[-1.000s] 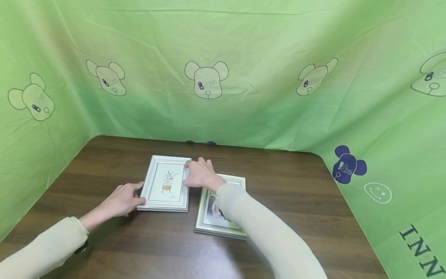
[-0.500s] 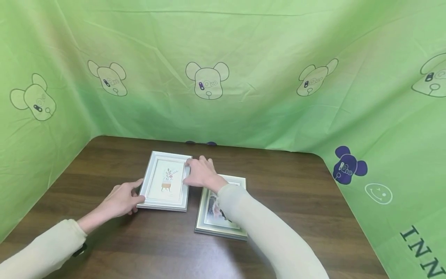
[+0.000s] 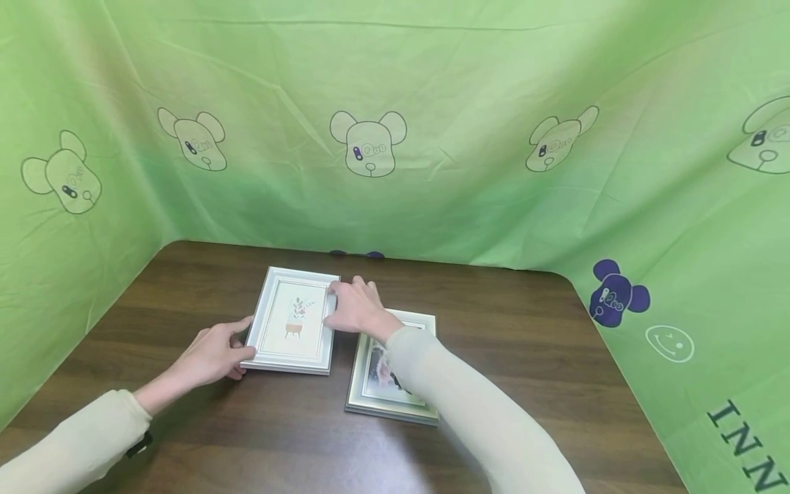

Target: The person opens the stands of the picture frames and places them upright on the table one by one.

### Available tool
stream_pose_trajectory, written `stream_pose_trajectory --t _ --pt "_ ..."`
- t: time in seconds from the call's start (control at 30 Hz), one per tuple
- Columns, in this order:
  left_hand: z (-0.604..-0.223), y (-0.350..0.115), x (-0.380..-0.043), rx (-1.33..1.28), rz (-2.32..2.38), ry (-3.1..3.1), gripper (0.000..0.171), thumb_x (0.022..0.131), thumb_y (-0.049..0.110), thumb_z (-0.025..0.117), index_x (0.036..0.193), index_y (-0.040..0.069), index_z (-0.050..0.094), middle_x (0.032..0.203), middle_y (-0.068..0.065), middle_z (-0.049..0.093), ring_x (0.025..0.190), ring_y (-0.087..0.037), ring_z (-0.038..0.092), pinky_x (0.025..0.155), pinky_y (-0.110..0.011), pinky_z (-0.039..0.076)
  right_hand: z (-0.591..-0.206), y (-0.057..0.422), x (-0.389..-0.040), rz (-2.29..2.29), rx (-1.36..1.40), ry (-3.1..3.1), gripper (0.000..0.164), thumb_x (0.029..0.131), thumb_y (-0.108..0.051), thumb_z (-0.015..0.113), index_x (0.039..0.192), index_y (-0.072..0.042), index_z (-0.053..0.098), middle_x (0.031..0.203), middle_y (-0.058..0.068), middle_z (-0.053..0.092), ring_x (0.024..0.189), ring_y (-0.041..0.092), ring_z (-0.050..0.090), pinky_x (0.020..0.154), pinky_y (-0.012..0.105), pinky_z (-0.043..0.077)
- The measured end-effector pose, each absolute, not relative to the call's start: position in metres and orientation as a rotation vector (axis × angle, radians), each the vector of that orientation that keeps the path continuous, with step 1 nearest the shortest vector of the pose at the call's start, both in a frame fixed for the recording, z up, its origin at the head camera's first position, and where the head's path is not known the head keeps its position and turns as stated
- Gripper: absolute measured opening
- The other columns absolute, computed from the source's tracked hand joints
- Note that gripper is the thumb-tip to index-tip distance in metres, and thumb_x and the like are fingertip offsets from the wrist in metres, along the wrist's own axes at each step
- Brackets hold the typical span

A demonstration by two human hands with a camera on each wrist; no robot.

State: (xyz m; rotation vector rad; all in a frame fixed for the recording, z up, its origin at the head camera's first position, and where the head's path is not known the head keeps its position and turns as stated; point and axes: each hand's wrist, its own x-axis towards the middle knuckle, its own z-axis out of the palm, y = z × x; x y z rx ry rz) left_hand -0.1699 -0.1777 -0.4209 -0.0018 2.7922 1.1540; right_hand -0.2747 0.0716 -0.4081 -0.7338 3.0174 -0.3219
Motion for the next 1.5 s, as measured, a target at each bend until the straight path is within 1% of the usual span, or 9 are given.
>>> stream_pose_trajectory --t 0.23,0.53,0.7,0.97,1.07,1.33,1.5 --pt "-0.421 -0.178 -0.17 0.014 1.111 2.813 0.068 0.081 0.015 0.063 0.144 0.006 0.039 0.061 0.002 0.061 0.047 -0.013 0.062 0.055 -0.028 0.05 -0.409 0.072 -0.273 -0.325 -0.735 3.009 0.062 0.067 -0.044 0.073 0.123 -0.02 0.061 0.097 -0.005 0.065 0.079 0.017 0.042 0.068 0.032 0.032" --pt "-0.42 -0.179 -0.168 0.01 1.146 2.788 0.069 0.083 0.016 0.061 0.147 0.01 0.036 0.063 0.0 0.06 0.05 -0.014 0.062 0.053 -0.028 0.051 -0.411 0.073 -0.273 -0.351 -0.732 3.002 0.063 0.066 -0.044 0.073 0.123 -0.02 0.06 0.096 -0.005 0.065 0.079 0.017 0.042 0.068 0.031 0.031" --pt "-0.42 -0.18 -0.167 -0.015 1.193 2.754 0.07 0.084 0.017 0.061 0.148 0.012 0.034 0.067 -0.001 0.06 0.053 -0.014 0.062 0.054 -0.027 0.052 -0.411 0.073 -0.274 -0.349 -0.737 3.013 0.063 0.067 -0.045 0.072 0.124 -0.02 0.06 0.097 -0.005 0.065 0.079 0.017 0.041 0.068 0.031 0.032" --pt "-0.418 -0.179 -0.163 -0.012 1.268 2.688 0.073 0.086 0.016 0.066 0.149 0.011 0.03 0.075 -0.005 0.059 0.056 -0.016 0.063 0.055 -0.029 0.054 -0.411 0.072 -0.273 -0.332 -0.735 3.022 0.063 0.067 -0.045 0.071 0.124 -0.021 0.06 0.092 -0.005 0.064 0.078 0.016 0.04 0.068 0.031 0.031" --pt "-0.417 -0.179 -0.163 -0.028 1.277 2.681 0.073 0.086 0.016 0.067 0.15 0.014 0.029 0.076 -0.005 0.059 0.057 -0.017 0.064 0.056 -0.029 0.054 -0.411 0.072 -0.273 -0.342 -0.735 3.023 0.063 0.067 -0.045 0.071 0.124 -0.021 0.06 0.09 -0.006 0.063 0.077 0.016 0.04 0.067 0.031 0.031" --pt "-0.413 -0.179 -0.162 -0.008 1.293 2.677 0.073 0.087 0.015 0.066 0.15 0.012 0.029 0.075 -0.005 0.06 0.058 -0.018 0.064 0.057 -0.03 0.054 -0.411 0.073 -0.273 -0.365 -0.741 3.042 0.062 0.067 -0.045 0.072 0.123 -0.021 0.06 0.092 -0.005 0.065 0.077 0.016 0.04 0.067 0.031 0.031" --pt "-0.41 -0.179 -0.161 -0.008 1.328 2.663 0.074 0.087 0.014 0.066 0.15 0.012 0.028 0.076 -0.005 0.061 0.059 -0.02 0.066 0.061 -0.031 0.054 -0.41 0.074 -0.273 -0.401 -0.738 3.045 0.065 0.066 -0.046 0.073 0.124 -0.022 0.059 0.092 -0.006 0.064 0.079 0.015 0.04 0.069 0.03 0.031"
